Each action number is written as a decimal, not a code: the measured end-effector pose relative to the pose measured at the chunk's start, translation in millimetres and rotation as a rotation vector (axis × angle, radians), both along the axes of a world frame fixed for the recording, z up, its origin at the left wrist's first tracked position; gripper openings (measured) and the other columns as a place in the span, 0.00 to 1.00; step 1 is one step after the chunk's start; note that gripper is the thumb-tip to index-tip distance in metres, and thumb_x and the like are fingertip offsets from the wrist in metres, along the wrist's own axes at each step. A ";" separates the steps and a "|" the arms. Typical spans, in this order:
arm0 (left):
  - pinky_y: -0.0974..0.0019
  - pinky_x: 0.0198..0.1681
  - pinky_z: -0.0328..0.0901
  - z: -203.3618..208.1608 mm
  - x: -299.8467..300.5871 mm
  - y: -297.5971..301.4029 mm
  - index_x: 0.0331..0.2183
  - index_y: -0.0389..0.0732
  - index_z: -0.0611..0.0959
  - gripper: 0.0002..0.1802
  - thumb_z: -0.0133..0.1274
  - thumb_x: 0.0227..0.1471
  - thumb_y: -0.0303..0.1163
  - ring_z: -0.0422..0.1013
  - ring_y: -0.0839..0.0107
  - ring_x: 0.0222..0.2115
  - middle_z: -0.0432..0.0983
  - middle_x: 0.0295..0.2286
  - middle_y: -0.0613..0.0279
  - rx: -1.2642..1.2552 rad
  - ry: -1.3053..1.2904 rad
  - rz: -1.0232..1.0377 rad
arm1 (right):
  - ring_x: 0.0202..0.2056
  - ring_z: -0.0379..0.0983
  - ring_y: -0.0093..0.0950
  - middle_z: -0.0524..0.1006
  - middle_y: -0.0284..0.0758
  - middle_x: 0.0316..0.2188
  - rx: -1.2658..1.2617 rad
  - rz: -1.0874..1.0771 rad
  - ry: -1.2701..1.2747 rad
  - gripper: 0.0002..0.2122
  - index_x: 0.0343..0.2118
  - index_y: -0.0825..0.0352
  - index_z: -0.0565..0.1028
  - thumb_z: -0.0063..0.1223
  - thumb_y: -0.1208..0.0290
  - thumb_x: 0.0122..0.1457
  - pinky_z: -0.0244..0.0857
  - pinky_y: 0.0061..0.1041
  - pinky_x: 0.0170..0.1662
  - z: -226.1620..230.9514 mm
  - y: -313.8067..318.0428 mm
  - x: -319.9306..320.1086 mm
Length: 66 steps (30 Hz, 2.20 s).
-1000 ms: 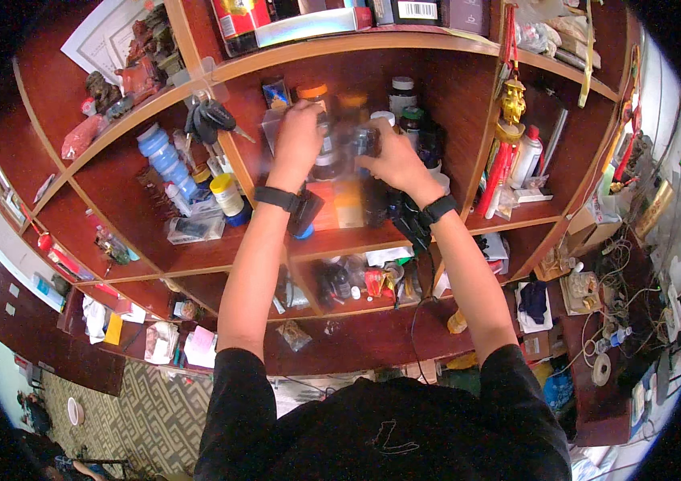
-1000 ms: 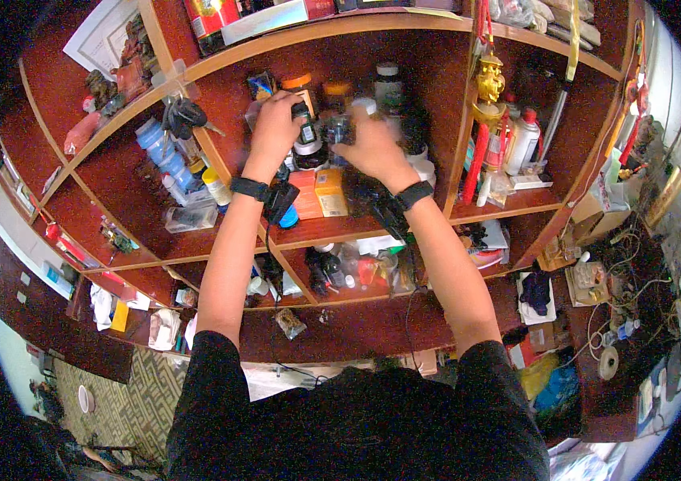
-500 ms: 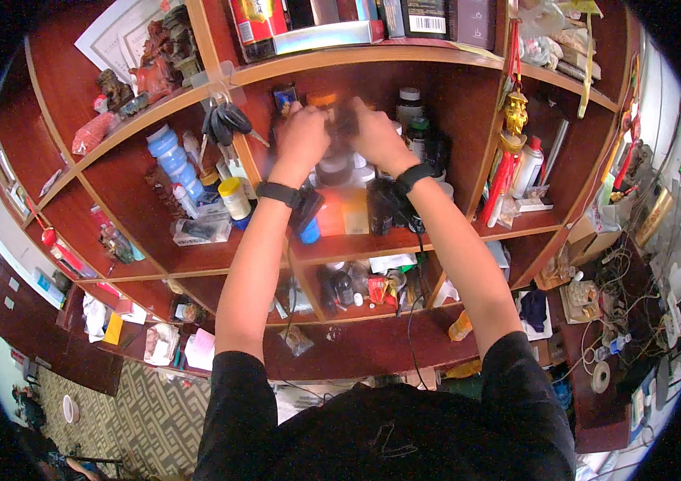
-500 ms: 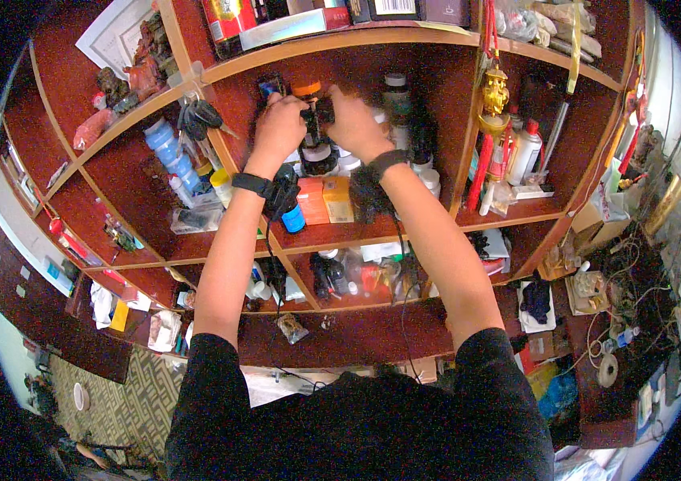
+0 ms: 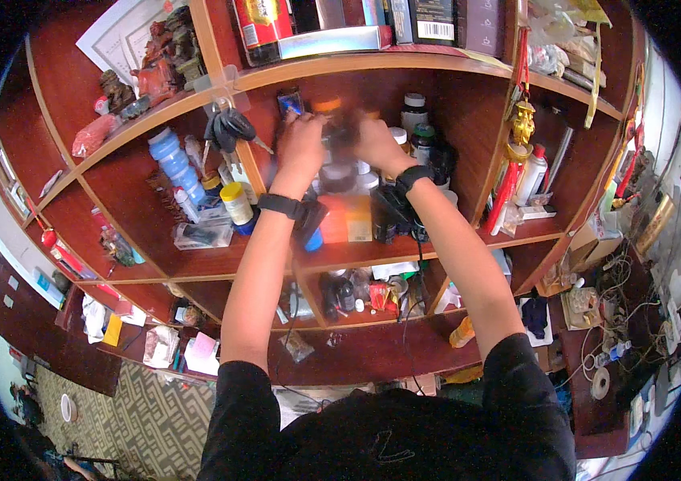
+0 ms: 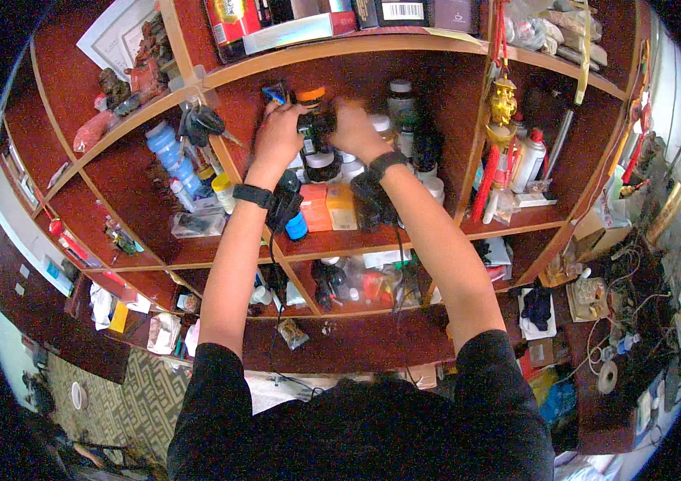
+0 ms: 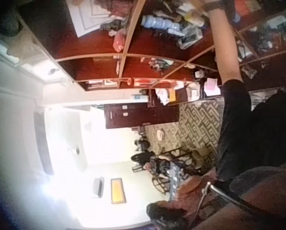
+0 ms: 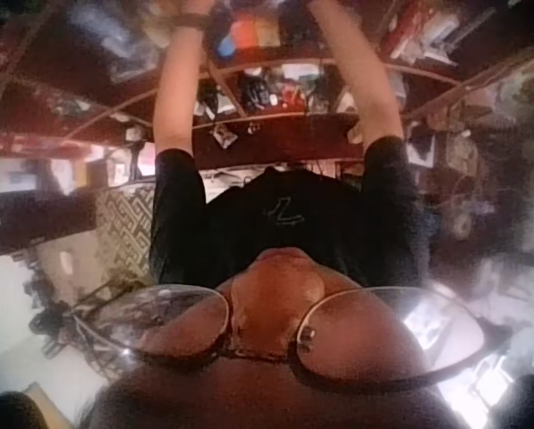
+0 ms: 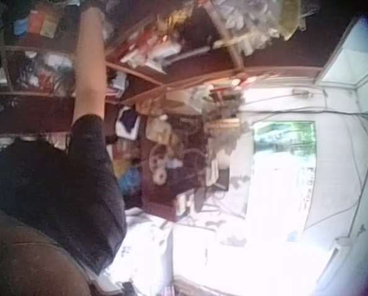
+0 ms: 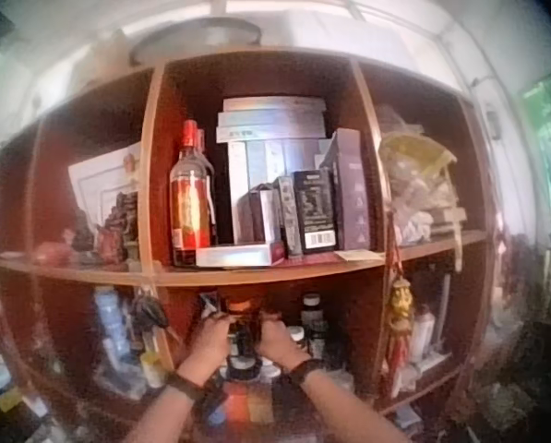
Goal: The person organizes various medicine and supplement bottles on a wooden shelf, picking them up, repositioning them, and wiping one with a cloth.
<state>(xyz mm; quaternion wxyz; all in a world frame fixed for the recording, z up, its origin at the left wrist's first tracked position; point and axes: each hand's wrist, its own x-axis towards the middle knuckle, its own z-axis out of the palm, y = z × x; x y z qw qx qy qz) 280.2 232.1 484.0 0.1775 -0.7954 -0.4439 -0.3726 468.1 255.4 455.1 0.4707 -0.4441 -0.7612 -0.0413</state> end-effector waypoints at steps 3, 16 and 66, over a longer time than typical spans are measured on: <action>0.50 0.52 0.71 -0.1 3.4 -0.5 0.47 0.43 0.84 0.24 0.55 0.46 0.17 0.72 0.48 0.50 0.81 0.45 0.51 0.018 -0.022 0.008 | 0.43 0.78 0.57 0.81 0.57 0.37 -0.035 -0.010 0.055 0.25 0.45 0.74 0.73 0.71 0.71 0.44 0.74 0.47 0.47 -1.5 3.0 1.3; 0.49 0.54 0.68 1.4 3.9 -6.4 0.47 0.40 0.82 0.26 0.60 0.42 0.16 0.72 0.45 0.49 0.79 0.43 0.44 0.128 -0.144 -0.070 | 0.40 0.81 0.53 0.81 0.56 0.34 -0.034 -0.083 -0.022 0.28 0.47 0.76 0.73 0.72 0.61 0.49 0.75 0.46 0.44 0.6 -2.7 3.1; 0.61 0.50 0.73 -263.8 -53.2 -258.8 0.52 0.38 0.77 0.37 0.74 0.42 0.37 0.79 0.64 0.45 0.80 0.44 0.57 -0.884 -0.747 -0.484 | 0.36 0.73 0.30 0.69 0.39 0.45 -0.343 0.111 0.459 0.27 0.51 0.68 0.78 0.76 0.70 0.47 0.69 0.28 0.41 -130.6 -323.7 -65.2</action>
